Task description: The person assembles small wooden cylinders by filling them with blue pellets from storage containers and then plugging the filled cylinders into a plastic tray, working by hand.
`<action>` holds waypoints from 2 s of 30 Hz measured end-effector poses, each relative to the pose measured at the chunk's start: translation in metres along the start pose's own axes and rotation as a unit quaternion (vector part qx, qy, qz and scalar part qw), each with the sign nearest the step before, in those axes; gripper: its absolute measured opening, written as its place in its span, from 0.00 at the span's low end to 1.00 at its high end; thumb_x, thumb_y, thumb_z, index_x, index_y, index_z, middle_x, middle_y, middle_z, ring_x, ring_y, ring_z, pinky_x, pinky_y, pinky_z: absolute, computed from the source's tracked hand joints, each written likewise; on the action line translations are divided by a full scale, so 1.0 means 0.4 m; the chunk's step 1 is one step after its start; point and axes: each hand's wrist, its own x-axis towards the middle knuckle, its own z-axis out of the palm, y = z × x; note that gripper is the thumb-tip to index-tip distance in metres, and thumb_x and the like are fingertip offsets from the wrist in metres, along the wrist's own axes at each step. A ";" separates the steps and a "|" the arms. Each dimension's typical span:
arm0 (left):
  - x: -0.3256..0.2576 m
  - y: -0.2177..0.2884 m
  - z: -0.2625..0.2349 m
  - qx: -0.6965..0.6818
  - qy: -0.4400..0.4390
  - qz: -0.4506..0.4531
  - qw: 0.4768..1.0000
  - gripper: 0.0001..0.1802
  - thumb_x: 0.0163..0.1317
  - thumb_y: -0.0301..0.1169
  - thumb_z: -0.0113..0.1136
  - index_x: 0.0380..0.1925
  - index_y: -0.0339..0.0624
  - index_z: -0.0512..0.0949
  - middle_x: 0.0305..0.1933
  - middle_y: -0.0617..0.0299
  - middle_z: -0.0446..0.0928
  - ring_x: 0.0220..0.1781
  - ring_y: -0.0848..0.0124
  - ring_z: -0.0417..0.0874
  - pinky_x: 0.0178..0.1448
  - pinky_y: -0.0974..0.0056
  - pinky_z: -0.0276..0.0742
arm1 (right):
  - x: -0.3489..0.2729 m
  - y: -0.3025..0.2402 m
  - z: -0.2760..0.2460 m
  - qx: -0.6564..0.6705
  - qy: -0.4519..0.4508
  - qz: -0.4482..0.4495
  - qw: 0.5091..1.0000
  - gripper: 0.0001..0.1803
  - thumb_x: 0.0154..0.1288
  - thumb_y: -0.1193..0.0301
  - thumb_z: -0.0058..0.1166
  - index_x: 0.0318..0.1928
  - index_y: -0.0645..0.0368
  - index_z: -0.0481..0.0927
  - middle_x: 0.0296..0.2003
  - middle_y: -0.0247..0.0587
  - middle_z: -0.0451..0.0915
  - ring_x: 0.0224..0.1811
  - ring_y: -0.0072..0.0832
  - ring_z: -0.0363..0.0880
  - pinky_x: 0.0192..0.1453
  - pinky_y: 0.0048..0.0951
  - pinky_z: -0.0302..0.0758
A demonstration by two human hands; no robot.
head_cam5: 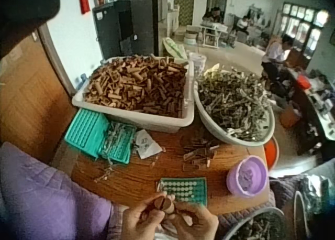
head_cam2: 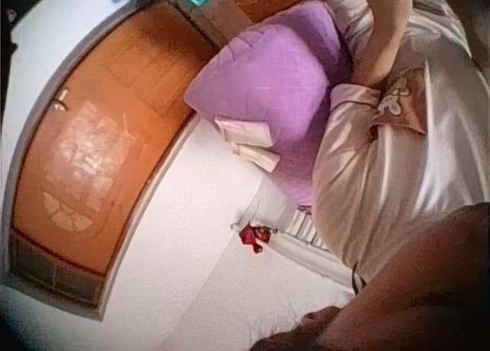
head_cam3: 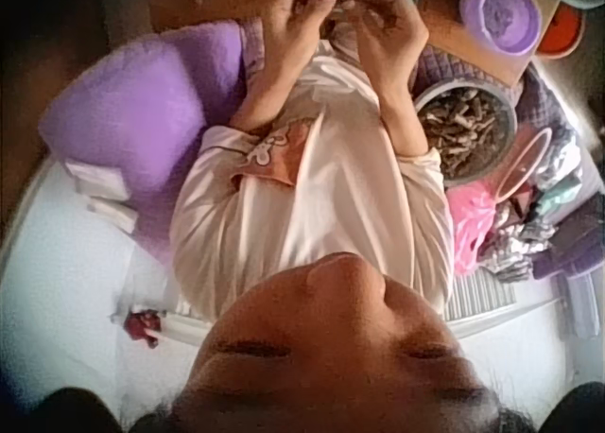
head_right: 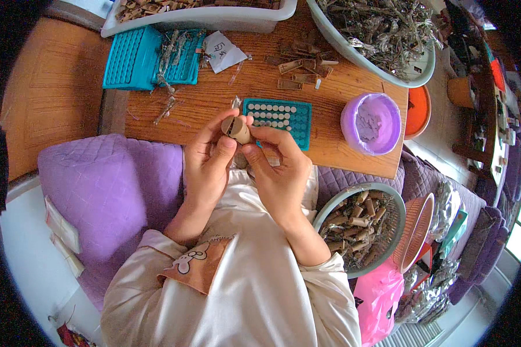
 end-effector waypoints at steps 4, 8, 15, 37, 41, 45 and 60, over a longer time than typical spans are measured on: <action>-0.006 0.018 0.027 0.057 -0.003 -0.008 0.998 0.21 0.57 0.32 0.50 0.48 0.31 0.63 0.45 0.51 0.70 0.50 0.66 0.70 0.55 0.66 0.63 | 0.007 0.005 -0.007 -0.015 -0.014 -0.013 1.000 0.12 0.47 0.88 0.50 0.35 0.68 0.69 0.33 0.39 0.73 0.36 0.22 0.72 0.44 0.22 0.71; -0.011 -0.012 0.034 0.141 -0.001 0.125 0.982 0.16 0.55 0.29 0.52 0.43 0.34 0.68 0.40 0.55 0.73 0.44 0.71 0.73 0.46 0.70 0.69 | 0.006 0.008 -0.006 -0.017 -0.018 0.005 1.000 0.10 0.48 0.84 0.50 0.34 0.66 0.69 0.31 0.38 0.73 0.35 0.21 0.72 0.39 0.22 0.71; -0.009 -0.013 0.044 0.200 -0.056 0.141 0.968 0.25 0.59 0.47 0.40 0.39 0.32 0.66 0.40 0.52 0.71 0.47 0.64 0.71 0.52 0.62 0.64 | -0.006 0.044 -0.015 -0.196 -0.121 -0.158 0.960 0.11 0.51 0.75 0.49 0.37 0.62 0.69 0.28 0.49 0.72 0.29 0.44 0.71 0.30 0.34 0.69; 0.029 -0.035 -0.001 -0.171 -0.079 -0.147 0.971 0.22 0.60 0.47 0.39 0.46 0.42 0.63 0.32 0.66 0.65 0.27 0.81 0.62 0.23 0.80 0.55 | 0.264 0.121 -0.420 -0.652 -0.089 0.002 0.753 0.10 0.47 0.77 0.46 0.34 0.63 0.74 0.32 0.54 0.75 0.36 0.45 0.73 0.40 0.39 0.68; 0.024 -0.035 0.000 -0.292 -0.087 -0.183 0.935 0.20 0.57 0.37 0.48 0.48 0.41 0.61 0.41 0.60 0.66 0.49 0.68 0.68 0.35 0.66 0.78 | 0.261 0.083 -0.411 -0.659 -0.093 -0.004 0.746 0.12 0.45 0.77 0.47 0.34 0.62 0.75 0.31 0.54 0.75 0.35 0.44 0.74 0.39 0.38 0.69; 0.026 -0.042 -0.009 -0.384 -0.082 -0.228 0.891 0.20 0.57 0.32 0.48 0.48 0.41 0.59 0.44 0.58 0.66 0.55 0.60 0.65 0.36 0.63 0.81 | 0.236 0.020 -0.405 -0.598 -0.031 0.012 0.801 0.10 0.50 0.74 0.47 0.35 0.63 0.75 0.28 0.51 0.76 0.28 0.41 0.76 0.36 0.32 0.71; 0.020 -0.046 -0.005 -0.346 -0.106 -0.265 0.894 0.21 0.54 0.39 0.53 0.46 0.45 0.64 0.40 0.63 0.67 0.42 0.71 0.72 0.29 0.73 0.79 | 0.199 -0.013 -0.448 -0.325 0.020 0.082 0.942 0.06 0.51 0.74 0.51 0.27 0.66 0.72 0.20 0.33 0.73 0.21 0.15 0.68 0.26 0.17 0.64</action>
